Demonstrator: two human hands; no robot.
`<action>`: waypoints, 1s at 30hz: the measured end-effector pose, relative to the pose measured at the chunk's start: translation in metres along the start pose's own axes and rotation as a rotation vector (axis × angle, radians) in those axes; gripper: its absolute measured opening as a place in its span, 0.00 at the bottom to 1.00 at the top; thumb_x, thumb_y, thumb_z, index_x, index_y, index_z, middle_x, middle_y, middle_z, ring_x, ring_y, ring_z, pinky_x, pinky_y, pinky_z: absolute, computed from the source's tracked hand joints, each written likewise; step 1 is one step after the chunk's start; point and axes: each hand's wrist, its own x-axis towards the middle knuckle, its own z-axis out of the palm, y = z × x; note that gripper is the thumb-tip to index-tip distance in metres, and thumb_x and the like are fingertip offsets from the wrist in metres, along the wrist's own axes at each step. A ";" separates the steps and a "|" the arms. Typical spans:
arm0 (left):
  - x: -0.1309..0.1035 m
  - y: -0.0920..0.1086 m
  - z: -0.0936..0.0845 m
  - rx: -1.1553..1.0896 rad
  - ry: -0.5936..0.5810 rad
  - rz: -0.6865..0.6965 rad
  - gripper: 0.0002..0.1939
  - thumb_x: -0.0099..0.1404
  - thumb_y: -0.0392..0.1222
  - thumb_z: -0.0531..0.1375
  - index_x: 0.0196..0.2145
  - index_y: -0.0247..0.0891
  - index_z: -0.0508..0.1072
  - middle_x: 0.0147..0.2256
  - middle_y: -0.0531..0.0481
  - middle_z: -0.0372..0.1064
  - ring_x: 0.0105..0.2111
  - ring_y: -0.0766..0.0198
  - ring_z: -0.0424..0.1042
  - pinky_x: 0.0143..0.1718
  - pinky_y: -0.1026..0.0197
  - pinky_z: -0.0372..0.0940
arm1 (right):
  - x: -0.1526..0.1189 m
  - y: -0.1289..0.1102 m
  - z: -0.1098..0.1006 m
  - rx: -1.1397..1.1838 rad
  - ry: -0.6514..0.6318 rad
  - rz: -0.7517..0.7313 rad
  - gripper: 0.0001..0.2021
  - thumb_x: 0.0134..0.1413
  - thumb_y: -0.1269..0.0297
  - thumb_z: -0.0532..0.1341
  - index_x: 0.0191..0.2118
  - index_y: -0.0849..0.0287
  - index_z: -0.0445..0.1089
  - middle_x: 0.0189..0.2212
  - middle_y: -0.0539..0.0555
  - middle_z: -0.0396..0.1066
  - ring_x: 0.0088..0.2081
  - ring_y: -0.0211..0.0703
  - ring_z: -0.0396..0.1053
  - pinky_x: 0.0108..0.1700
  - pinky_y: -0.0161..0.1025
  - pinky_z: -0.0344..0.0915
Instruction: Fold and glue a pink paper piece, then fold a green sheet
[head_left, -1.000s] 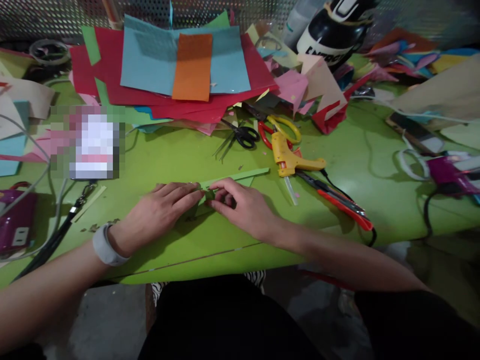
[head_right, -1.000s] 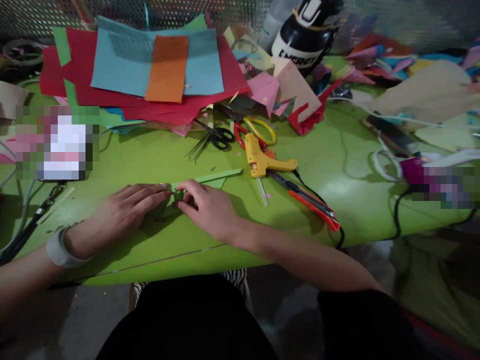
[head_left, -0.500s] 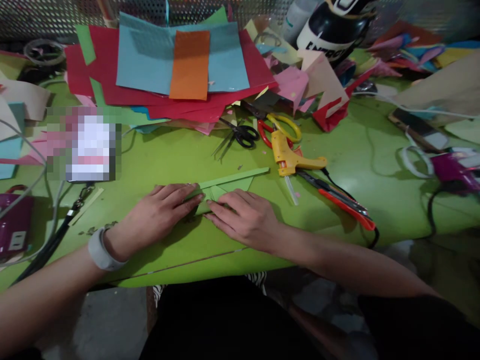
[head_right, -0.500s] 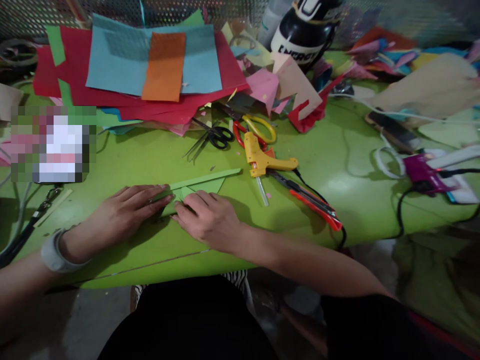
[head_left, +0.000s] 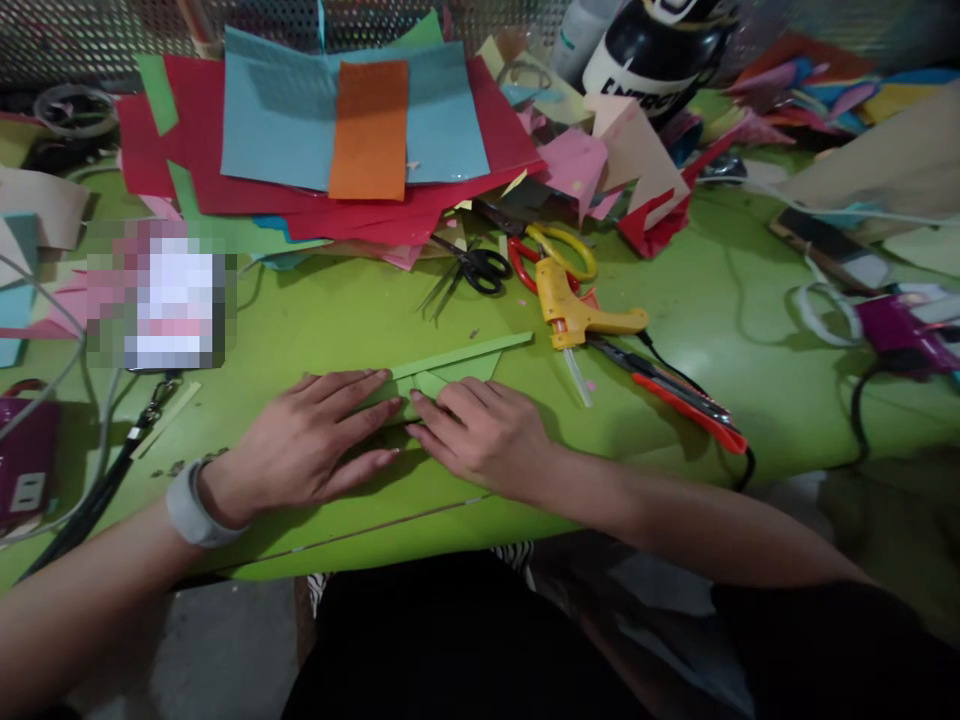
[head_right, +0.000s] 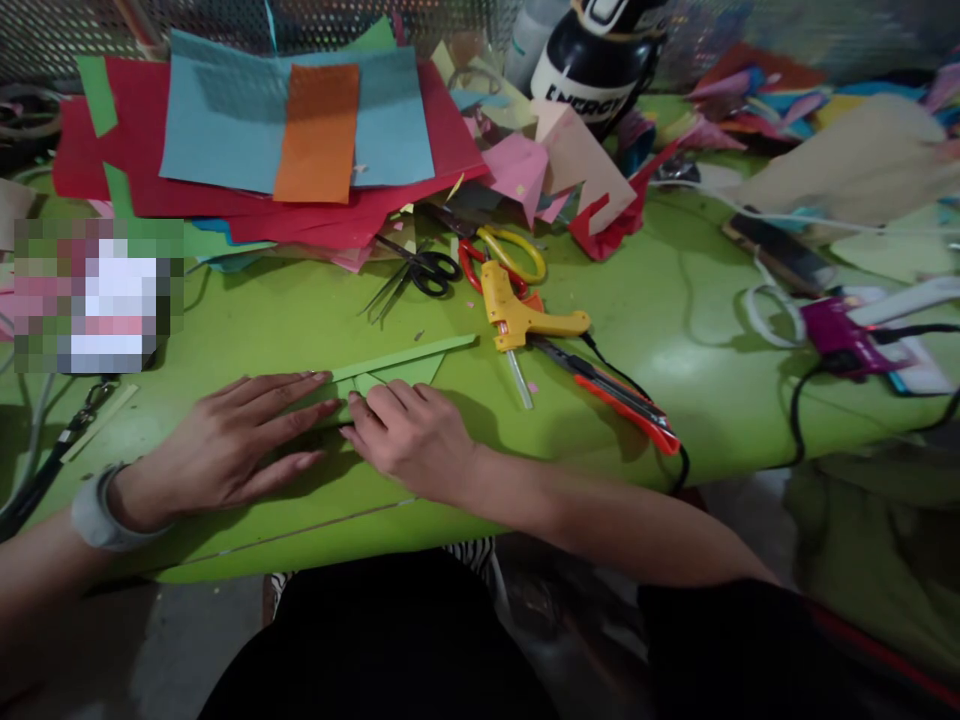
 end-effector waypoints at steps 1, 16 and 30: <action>0.000 0.000 0.001 0.011 0.013 -0.006 0.20 0.72 0.49 0.54 0.54 0.37 0.73 0.55 0.39 0.72 0.53 0.50 0.73 0.49 0.50 0.72 | 0.000 0.000 0.000 -0.001 -0.002 0.002 0.14 0.65 0.63 0.58 0.43 0.67 0.77 0.25 0.54 0.70 0.29 0.42 0.66 0.28 0.42 0.59; 0.001 0.005 0.009 0.081 0.059 -0.016 0.15 0.71 0.41 0.57 0.52 0.37 0.74 0.55 0.41 0.72 0.51 0.51 0.75 0.46 0.50 0.73 | -0.005 0.044 -0.023 0.303 -0.058 -0.123 0.14 0.60 0.71 0.58 0.49 0.64 0.75 0.42 0.60 0.75 0.41 0.47 0.70 0.41 0.45 0.69; 0.000 0.003 0.008 0.098 0.022 0.012 0.20 0.71 0.38 0.56 0.59 0.37 0.68 0.56 0.39 0.71 0.54 0.48 0.73 0.47 0.49 0.73 | -0.019 0.040 -0.004 0.217 -0.093 -0.234 0.25 0.64 0.48 0.56 0.55 0.63 0.71 0.48 0.62 0.73 0.47 0.49 0.68 0.46 0.45 0.66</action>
